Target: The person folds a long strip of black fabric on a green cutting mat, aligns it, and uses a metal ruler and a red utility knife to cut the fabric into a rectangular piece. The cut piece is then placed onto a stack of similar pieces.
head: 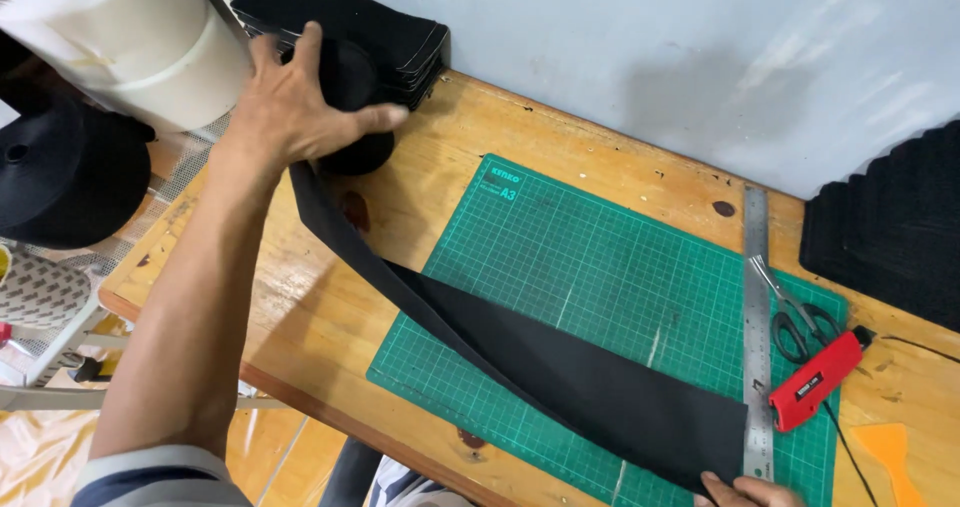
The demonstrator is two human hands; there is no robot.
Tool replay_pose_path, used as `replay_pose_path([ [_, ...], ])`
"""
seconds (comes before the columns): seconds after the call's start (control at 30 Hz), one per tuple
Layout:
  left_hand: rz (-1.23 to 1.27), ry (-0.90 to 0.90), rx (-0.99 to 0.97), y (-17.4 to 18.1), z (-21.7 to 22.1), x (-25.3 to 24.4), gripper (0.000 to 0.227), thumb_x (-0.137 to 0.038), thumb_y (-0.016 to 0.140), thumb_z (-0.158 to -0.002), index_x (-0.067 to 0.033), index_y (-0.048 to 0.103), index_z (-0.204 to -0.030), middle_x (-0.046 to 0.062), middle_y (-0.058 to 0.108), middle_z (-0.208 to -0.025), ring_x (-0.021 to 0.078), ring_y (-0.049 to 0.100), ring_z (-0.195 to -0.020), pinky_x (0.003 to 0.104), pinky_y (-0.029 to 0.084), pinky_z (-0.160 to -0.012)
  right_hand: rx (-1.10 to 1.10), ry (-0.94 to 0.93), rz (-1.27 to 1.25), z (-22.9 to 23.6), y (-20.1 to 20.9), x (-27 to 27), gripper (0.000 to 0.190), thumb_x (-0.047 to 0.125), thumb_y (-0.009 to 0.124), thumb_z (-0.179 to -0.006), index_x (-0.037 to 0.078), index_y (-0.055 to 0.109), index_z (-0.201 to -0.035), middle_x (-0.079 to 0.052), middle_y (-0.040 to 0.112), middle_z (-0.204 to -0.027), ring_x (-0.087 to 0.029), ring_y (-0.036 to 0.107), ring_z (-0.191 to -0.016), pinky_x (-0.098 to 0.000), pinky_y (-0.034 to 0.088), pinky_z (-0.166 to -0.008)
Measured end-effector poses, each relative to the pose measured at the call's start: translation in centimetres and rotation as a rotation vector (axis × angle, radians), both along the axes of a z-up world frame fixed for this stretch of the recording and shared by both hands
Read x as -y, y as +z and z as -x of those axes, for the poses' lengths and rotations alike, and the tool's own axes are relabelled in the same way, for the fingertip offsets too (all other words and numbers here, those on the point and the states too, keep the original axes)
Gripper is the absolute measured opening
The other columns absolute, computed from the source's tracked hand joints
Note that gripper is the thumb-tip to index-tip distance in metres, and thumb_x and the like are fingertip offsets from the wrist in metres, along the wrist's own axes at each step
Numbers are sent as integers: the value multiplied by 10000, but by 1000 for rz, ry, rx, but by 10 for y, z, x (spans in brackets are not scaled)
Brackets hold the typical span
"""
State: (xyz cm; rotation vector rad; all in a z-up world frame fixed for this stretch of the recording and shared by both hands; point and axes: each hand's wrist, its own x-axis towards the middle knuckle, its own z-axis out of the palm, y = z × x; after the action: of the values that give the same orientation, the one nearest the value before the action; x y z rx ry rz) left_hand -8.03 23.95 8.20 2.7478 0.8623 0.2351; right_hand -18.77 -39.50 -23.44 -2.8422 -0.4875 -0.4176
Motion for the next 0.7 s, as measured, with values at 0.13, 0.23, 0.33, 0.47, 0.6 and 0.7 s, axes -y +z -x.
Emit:
replay_pose_path([
  [0.13,65,-205,7,-15,2,-21,1157,-441,909,-704,-142,252,-1608,178,149,-1579,440,215,-1413,601,302,-1128,42,65,25,-2,-17,13,237,424,792,-728,303,842,-925,178,745,-871,-114,651,-927,-323,520,-908],
  [0.23,-133,-108,227,-48,-11,-44,1134,-625,947,-711,5,407,-1484,300,433,-1379,521,501,-1220,618,487,-943,-297,-108,214,-18,-18,29,279,504,737,-763,445,800,-1028,311,730,-1007,19,621,-1091,-196,449,-1030],
  [0.33,-66,25,279,-45,-9,-43,1164,-664,952,-779,2,304,-1481,301,337,-1392,531,485,-1238,546,450,-1024,-619,-344,363,-23,-42,53,361,643,731,-764,602,801,-1116,399,723,-1117,149,640,-1164,-73,430,-1070],
  [0.47,172,107,19,-4,22,-3,1356,-576,918,-745,-150,-13,-1635,321,31,-1594,629,505,-1247,575,387,-1146,-850,-569,-322,-30,-42,62,323,204,891,-814,144,948,-1126,95,859,-1189,-41,710,-1080,-181,452,-1006],
  [0.6,132,161,-127,1,65,20,1423,-672,863,-765,-236,-180,-1630,375,13,-1629,633,508,-1260,609,408,-1124,-853,-461,-134,-23,-13,51,288,251,845,-852,277,949,-1120,145,848,-1029,22,746,-970,-147,510,-888],
  [0.7,59,95,-253,-3,95,25,1339,-748,668,-834,-99,-146,-1675,425,640,-1164,562,620,-1113,572,474,-919,-530,-80,311,-33,-20,75,563,619,782,-692,480,737,-1236,310,782,-1135,47,726,-1106,-124,546,-1012],
])
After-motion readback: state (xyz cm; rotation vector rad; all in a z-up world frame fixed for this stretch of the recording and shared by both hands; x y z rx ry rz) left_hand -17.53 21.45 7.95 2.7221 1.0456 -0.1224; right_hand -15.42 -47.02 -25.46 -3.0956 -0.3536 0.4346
